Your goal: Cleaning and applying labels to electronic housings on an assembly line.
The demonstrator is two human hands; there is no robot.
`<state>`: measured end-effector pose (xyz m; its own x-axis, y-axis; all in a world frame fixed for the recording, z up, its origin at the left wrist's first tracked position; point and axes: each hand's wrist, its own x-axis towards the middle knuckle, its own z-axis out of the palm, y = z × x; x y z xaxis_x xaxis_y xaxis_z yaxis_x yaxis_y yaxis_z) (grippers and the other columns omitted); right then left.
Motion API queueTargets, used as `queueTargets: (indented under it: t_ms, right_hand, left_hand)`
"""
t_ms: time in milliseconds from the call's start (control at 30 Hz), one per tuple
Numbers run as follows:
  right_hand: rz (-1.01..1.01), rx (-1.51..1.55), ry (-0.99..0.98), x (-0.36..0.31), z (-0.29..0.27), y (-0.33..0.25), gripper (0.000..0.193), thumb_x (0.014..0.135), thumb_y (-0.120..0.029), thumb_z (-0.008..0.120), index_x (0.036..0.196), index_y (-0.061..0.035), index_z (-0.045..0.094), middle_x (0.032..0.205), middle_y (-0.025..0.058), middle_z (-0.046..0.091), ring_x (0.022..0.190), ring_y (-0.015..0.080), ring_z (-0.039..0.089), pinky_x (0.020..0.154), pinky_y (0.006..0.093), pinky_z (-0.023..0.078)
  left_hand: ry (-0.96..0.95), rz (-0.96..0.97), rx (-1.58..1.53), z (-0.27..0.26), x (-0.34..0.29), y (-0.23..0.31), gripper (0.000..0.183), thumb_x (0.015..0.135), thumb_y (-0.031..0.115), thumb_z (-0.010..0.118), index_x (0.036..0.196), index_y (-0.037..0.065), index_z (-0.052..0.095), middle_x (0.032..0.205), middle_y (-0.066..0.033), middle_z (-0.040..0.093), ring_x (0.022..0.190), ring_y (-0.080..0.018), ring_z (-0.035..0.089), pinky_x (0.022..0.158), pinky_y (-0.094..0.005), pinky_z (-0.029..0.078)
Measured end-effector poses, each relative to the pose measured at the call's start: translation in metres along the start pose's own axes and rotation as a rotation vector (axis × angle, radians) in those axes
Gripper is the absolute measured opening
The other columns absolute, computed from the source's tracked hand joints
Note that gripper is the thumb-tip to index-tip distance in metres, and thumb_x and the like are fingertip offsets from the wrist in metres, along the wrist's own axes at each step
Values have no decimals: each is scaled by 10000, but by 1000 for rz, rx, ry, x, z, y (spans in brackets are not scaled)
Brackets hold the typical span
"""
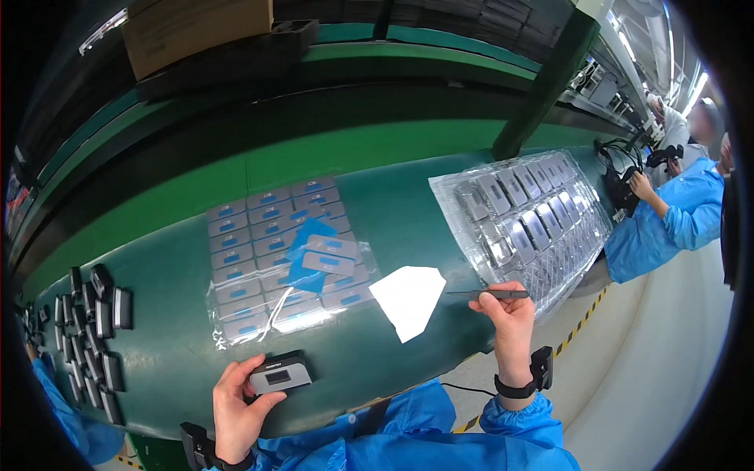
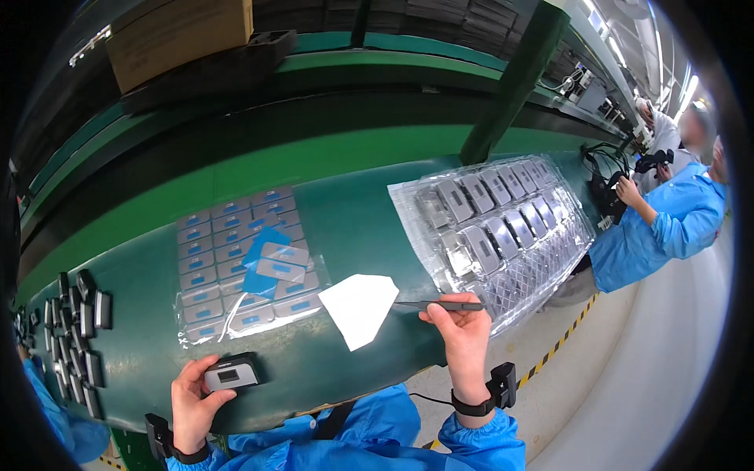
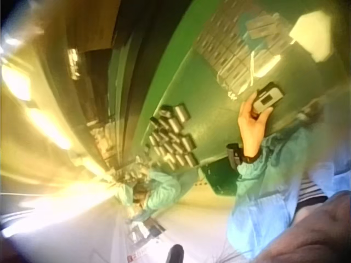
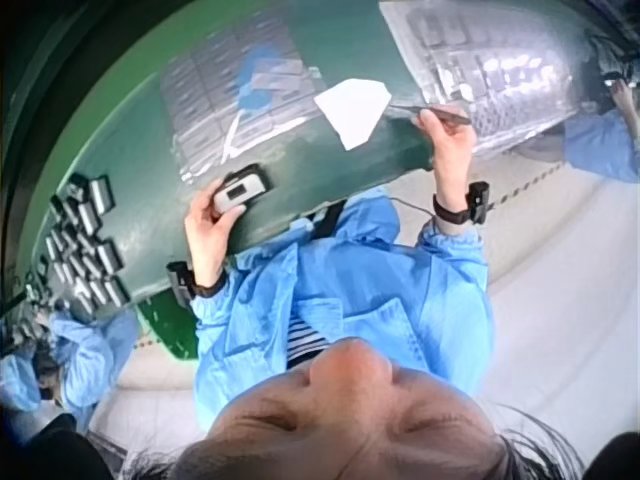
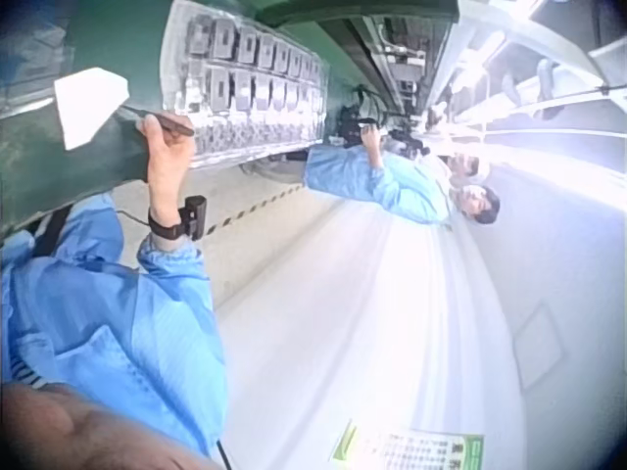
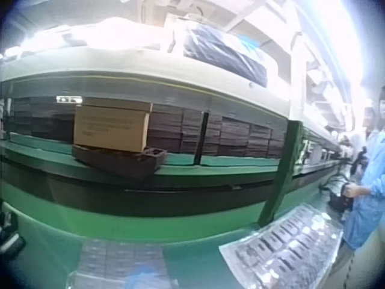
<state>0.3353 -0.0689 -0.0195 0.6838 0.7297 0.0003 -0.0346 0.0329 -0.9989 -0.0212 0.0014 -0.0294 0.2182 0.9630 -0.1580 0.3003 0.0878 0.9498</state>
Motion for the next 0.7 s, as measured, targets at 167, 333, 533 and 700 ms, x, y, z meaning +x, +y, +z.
queueTargets:
  t_ms: [167, 333, 533, 700]
  right_hand:
    - [2, -64, 25, 3, -6, 4, 157, 825, 29, 646, 910, 42, 515, 808, 128, 633, 710, 177, 663, 661, 241, 539]
    - [58, -45, 34, 8, 5, 15, 153, 820, 38, 646, 905, 49, 519, 793, 132, 631, 691, 179, 665, 645, 241, 538]
    - [-17, -34, -31, -2, 14, 2, 160, 795, 68, 642, 910, 40, 534, 812, 136, 634, 701, 186, 660, 650, 256, 530]
    - [-171, -86, -32, -24, 7, -11, 160, 798, 80, 618, 921, 32, 528, 831, 134, 633, 702, 167, 637, 665, 258, 520]
  left_hand:
    - [-88, -30, -17, 7, 0, 17, 601, 600, -146, 724, 1168, -56, 553, 985, -57, 515, 921, -174, 606, 811, -265, 494]
    - [-99, -32, -23, 17, 3, 22, 596, 600, -126, 737, 1163, -51, 558, 977, -55, 518, 932, -175, 605, 807, -266, 494]
    - [-49, 99, 136, 20, 6, 25, 544, 587, 18, 809, 1099, 13, 627, 782, -46, 538, 661, -133, 476, 597, -242, 425]
    - [-118, 190, 241, 30, 12, 50, 542, 609, 43, 809, 1115, 15, 617, 776, -64, 533, 654, -160, 504, 611, -263, 453]
